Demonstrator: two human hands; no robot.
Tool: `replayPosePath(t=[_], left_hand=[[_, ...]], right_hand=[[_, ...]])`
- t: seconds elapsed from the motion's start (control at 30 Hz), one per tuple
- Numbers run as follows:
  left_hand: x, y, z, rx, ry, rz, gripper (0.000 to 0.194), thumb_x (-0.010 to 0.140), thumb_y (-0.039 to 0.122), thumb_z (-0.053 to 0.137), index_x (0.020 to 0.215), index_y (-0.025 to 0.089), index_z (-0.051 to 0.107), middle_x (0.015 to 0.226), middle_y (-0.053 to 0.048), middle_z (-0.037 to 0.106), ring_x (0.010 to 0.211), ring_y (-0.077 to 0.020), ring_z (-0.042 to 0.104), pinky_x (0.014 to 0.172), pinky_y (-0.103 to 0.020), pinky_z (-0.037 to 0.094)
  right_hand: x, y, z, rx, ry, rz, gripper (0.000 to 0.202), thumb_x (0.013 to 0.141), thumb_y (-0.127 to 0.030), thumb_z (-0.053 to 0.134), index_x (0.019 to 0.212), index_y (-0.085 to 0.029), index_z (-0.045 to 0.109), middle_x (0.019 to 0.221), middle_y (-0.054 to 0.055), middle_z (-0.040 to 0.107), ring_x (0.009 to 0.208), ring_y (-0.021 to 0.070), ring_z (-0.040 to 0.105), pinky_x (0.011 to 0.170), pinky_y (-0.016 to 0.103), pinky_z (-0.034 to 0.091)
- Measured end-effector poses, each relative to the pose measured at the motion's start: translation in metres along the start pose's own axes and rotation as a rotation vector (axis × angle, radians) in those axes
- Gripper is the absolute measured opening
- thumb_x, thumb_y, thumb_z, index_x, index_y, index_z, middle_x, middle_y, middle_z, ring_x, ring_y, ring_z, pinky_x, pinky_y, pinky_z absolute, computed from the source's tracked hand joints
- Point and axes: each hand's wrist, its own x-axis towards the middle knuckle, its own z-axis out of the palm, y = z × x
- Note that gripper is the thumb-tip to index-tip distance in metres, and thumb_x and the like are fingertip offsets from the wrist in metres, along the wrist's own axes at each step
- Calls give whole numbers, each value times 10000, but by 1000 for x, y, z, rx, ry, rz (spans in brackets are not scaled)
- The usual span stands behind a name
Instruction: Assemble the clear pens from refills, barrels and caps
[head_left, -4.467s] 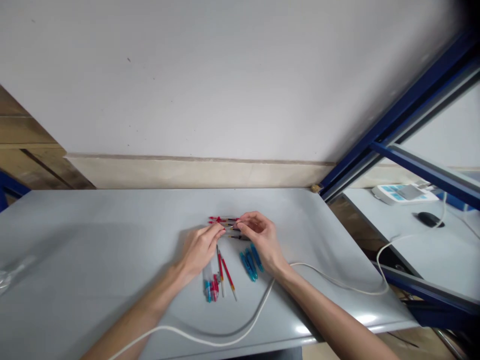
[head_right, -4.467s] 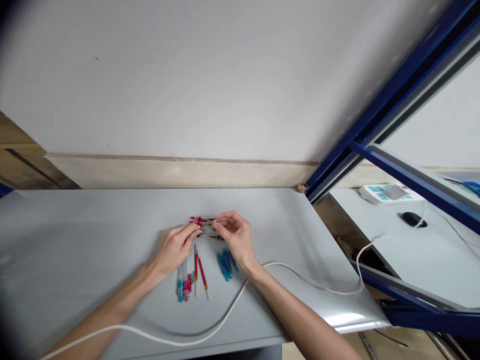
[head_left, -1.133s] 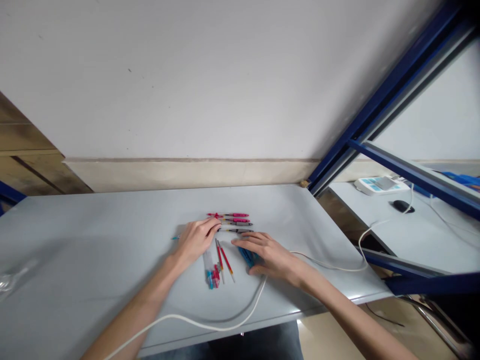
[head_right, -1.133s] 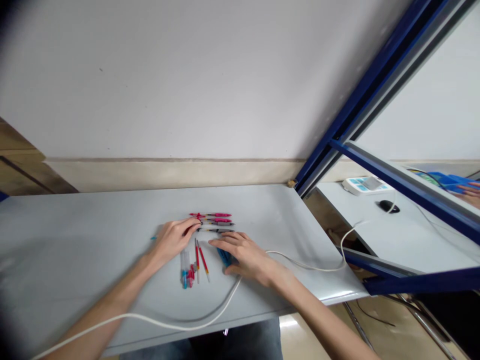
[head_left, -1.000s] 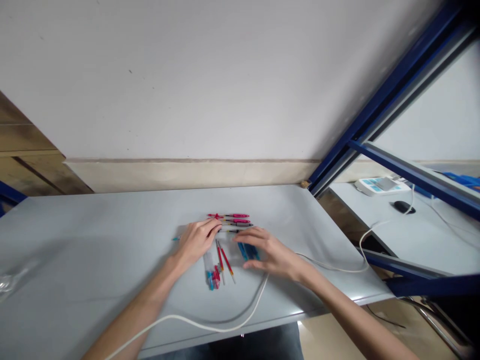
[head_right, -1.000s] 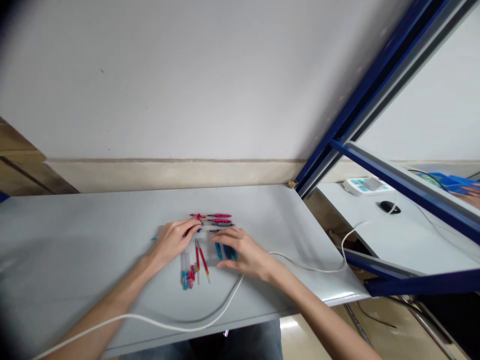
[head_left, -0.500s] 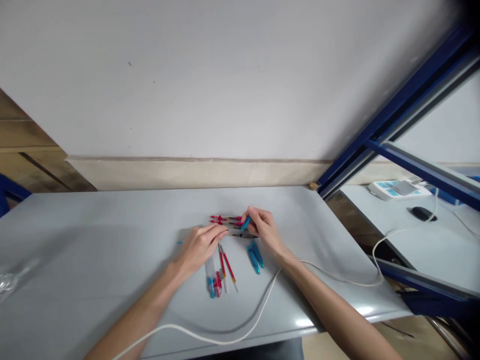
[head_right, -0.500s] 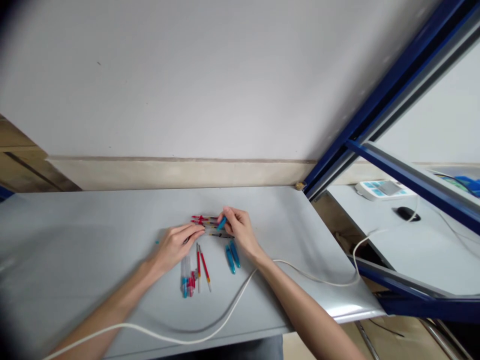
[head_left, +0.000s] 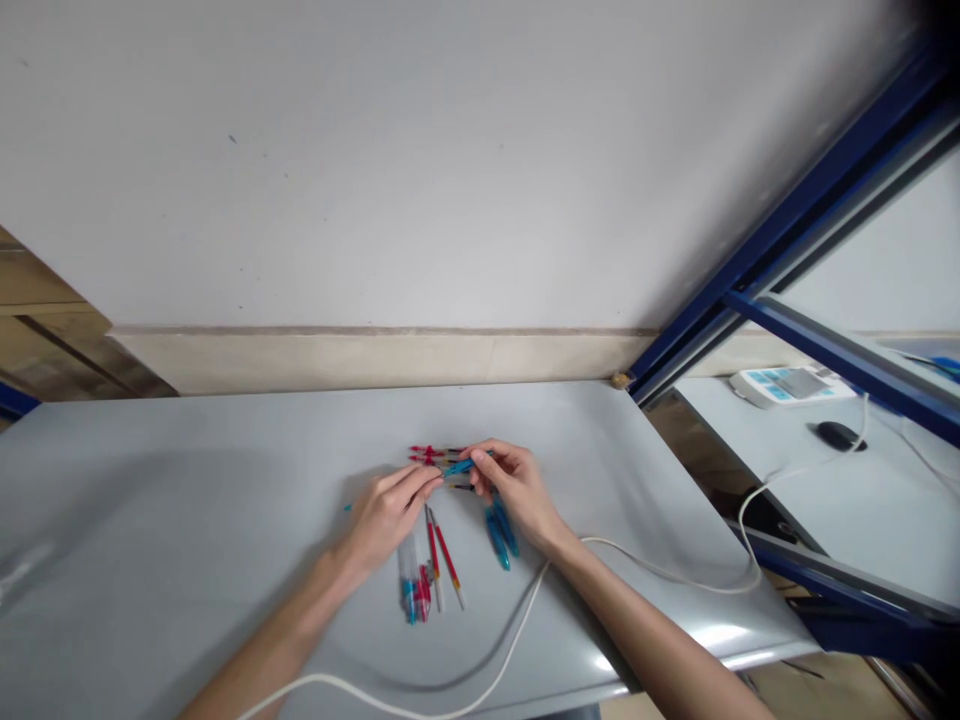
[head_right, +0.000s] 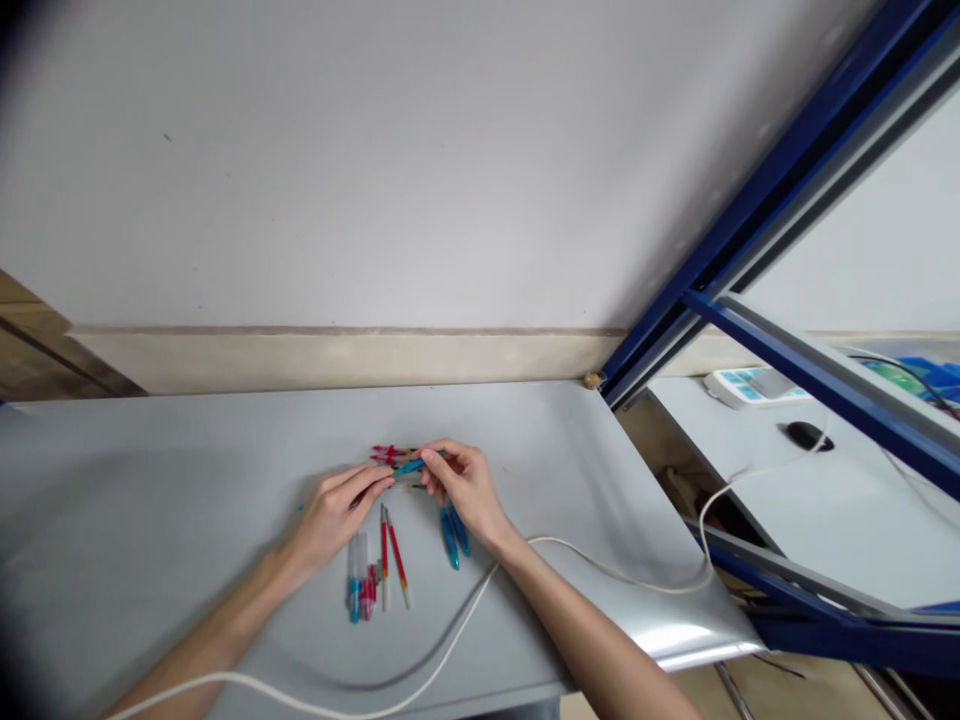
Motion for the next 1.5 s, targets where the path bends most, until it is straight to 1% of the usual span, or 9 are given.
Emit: replayPosePath(t=[0.17,0.4,0.63,0.8,0.9,1.03,1.27,1.4,1.5], left_hand=[[1,-1,0,-5,-15,-17,191,1025,263,506,1103,220,674,1023,-38,734,907,-177,707,847,-301,561],[2,0,-5,39,-151,-67,281,1037,313,474,1294,263,575,1212,-51,678,1056,-204,689,941,-344,562],[3,3,-1,50,-139,-26,333,1024,243,466,1349,260,537,1269,-58,667,1114,-212,680,999,-374,552],[-3,7,5,100,-180,-3,486,947,115,474,1412,256,490,1337,-79,624,1143,-237,667,1002,-402,560],[-6,13,7,159,-184,6,594,907,86,482,1471,266,434,1385,-93,590,1148,-251,664,982,-403,573],[-5,23,6,182,-162,0,708,881,66,494,1532,295,335,1429,-89,551,1183,-255,642,978,-394,569],[-4,36,4,169,-276,-32,880,840,68,525,1583,364,159,1490,-86,449,1263,-291,568,897,-411,590],[-4,38,6,72,-235,59,918,802,-27,438,1592,337,145,1525,-92,377,1388,-269,443,1099,-440,488],[-5,36,7,2,-168,86,908,803,-83,343,1589,334,163,1524,-95,360,1434,-237,383,1178,-428,411]], right_hand=[[0,1,-4,-145,-23,-46,340,893,-472,677,1017,-157,706,667,0,616,539,122,542,484,238,441],[-6,-7,-5,-481,-95,-369,178,945,-326,642,1031,-218,754,1004,77,753,901,212,694,794,334,544],[-4,-8,-9,-501,-81,-344,185,926,-346,678,1032,-227,773,977,57,779,831,207,713,713,293,527],[-7,4,-4,-643,-196,-371,247,938,-411,659,945,-184,757,827,42,750,682,171,645,655,267,494],[-11,10,2,-675,-258,-482,210,975,-349,612,1038,-183,725,943,66,742,839,196,679,790,298,528],[-15,12,7,-656,-228,-605,175,990,-231,568,1100,-199,700,1139,100,708,1051,213,664,928,337,522],[-15,18,8,-758,-201,-484,162,982,-263,577,953,-167,705,888,70,734,741,187,646,718,287,491],[-16,20,12,-787,-66,-401,390,1024,-274,468,678,-171,618,624,17,622,537,139,501,578,257,391],[-17,17,12,-737,-15,-405,354,1032,-294,463,759,-171,651,690,27,651,593,152,528,613,265,413]])
